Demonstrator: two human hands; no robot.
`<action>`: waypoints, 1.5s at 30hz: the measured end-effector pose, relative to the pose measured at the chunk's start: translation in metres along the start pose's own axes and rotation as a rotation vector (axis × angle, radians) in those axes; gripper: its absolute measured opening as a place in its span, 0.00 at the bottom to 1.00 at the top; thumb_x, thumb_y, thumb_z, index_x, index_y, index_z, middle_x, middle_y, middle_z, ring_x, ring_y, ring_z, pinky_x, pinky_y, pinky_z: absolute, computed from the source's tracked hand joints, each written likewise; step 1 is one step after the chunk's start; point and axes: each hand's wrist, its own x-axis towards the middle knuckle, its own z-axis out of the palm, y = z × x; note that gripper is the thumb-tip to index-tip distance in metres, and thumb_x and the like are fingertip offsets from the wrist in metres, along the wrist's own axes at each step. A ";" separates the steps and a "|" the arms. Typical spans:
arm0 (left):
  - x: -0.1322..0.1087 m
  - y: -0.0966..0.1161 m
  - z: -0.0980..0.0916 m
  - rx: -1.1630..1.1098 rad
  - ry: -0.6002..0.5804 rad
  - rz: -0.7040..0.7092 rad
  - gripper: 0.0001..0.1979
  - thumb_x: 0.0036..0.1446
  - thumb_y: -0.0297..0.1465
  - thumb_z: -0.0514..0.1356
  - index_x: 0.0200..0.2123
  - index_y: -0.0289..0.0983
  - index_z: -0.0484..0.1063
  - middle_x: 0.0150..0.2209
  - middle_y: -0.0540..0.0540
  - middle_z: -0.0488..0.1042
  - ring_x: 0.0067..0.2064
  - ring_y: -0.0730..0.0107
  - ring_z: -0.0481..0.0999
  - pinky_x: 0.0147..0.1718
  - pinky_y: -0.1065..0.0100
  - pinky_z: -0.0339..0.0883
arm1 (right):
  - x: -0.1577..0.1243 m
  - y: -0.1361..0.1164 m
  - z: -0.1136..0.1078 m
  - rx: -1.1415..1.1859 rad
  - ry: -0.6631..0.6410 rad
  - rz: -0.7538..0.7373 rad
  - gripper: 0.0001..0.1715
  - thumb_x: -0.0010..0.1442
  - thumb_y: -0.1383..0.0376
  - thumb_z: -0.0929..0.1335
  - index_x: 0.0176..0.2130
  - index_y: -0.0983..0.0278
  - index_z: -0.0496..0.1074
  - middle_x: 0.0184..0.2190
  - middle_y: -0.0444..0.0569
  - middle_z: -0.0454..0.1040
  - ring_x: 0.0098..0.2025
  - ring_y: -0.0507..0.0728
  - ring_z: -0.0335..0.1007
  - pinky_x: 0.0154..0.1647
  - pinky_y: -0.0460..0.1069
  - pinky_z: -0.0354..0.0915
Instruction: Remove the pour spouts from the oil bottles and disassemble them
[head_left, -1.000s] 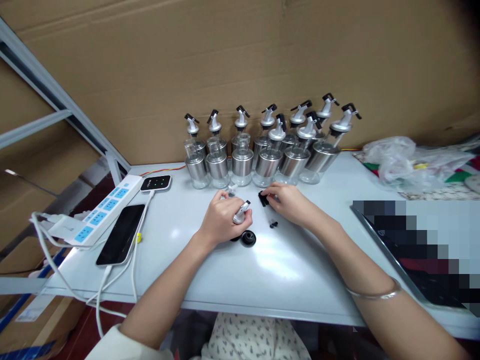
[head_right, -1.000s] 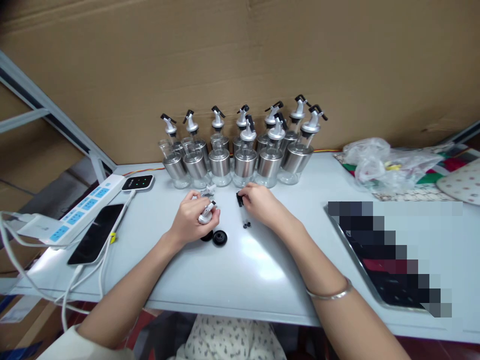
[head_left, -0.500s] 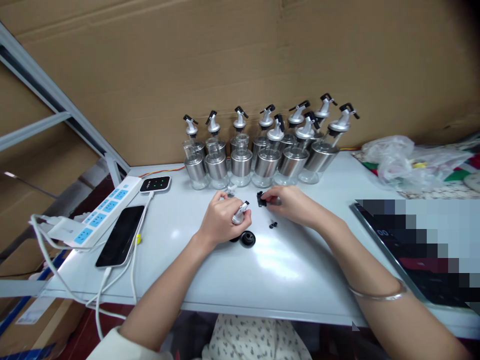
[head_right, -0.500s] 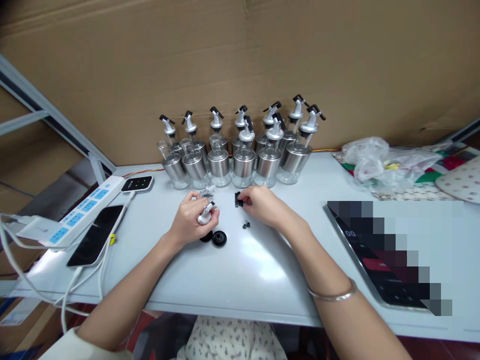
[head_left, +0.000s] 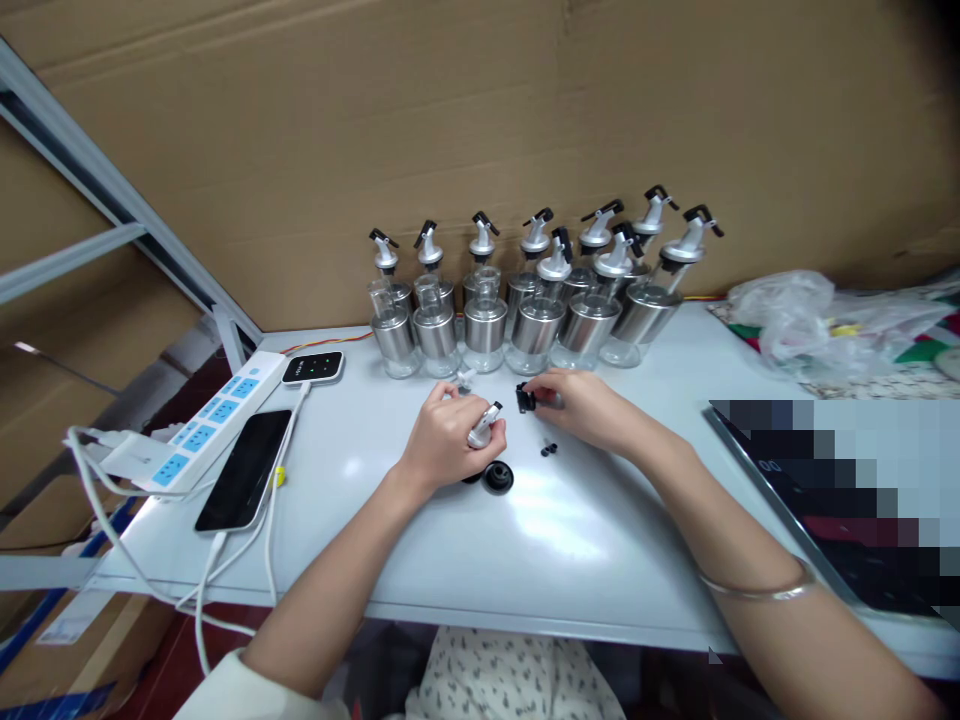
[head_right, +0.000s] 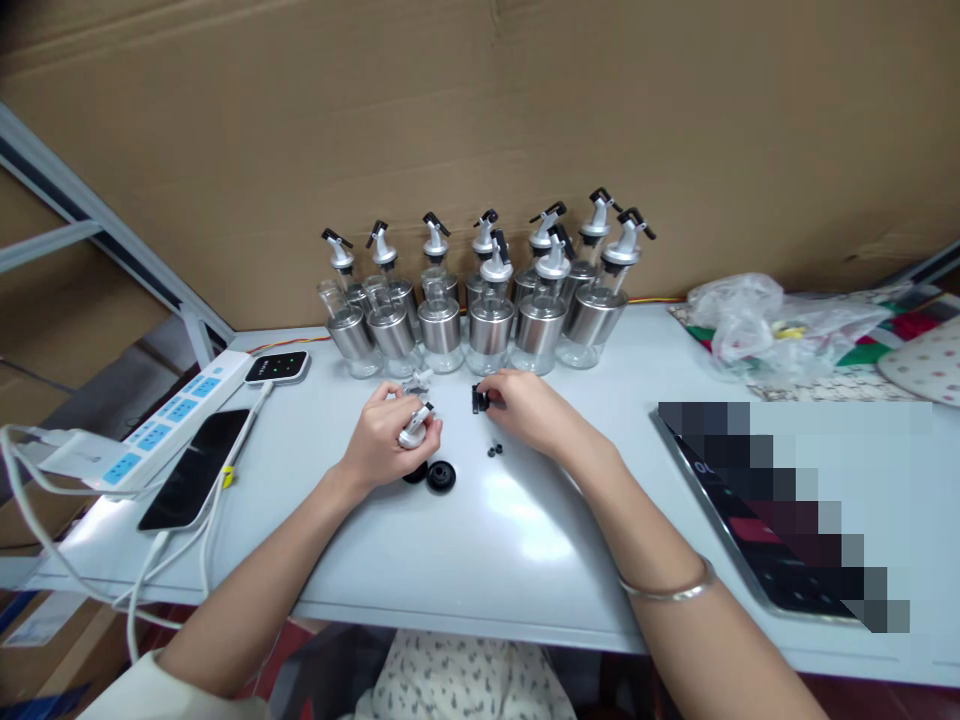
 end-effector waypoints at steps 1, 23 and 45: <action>0.000 0.000 0.000 0.000 0.000 0.000 0.13 0.55 0.28 0.53 0.20 0.38 0.55 0.17 0.55 0.63 0.19 0.77 0.56 0.31 0.67 0.59 | 0.000 0.000 0.000 0.002 0.003 0.002 0.15 0.51 0.72 0.65 0.41 0.67 0.75 0.33 0.51 0.75 0.34 0.57 0.70 0.37 0.49 0.63; 0.001 0.000 -0.003 0.025 -0.023 -0.003 0.12 0.55 0.28 0.53 0.20 0.38 0.56 0.17 0.55 0.64 0.19 0.77 0.58 0.31 0.66 0.59 | 0.000 0.002 0.003 -0.010 0.025 -0.030 0.15 0.51 0.76 0.64 0.38 0.67 0.75 0.34 0.54 0.74 0.38 0.59 0.70 0.40 0.51 0.65; -0.001 -0.001 -0.001 0.025 -0.058 -0.013 0.12 0.55 0.29 0.52 0.20 0.38 0.56 0.17 0.55 0.64 0.19 0.76 0.59 0.32 0.66 0.59 | 0.001 -0.003 0.002 -0.025 0.049 -0.051 0.23 0.47 0.80 0.59 0.34 0.65 0.76 0.35 0.53 0.76 0.39 0.59 0.70 0.43 0.52 0.65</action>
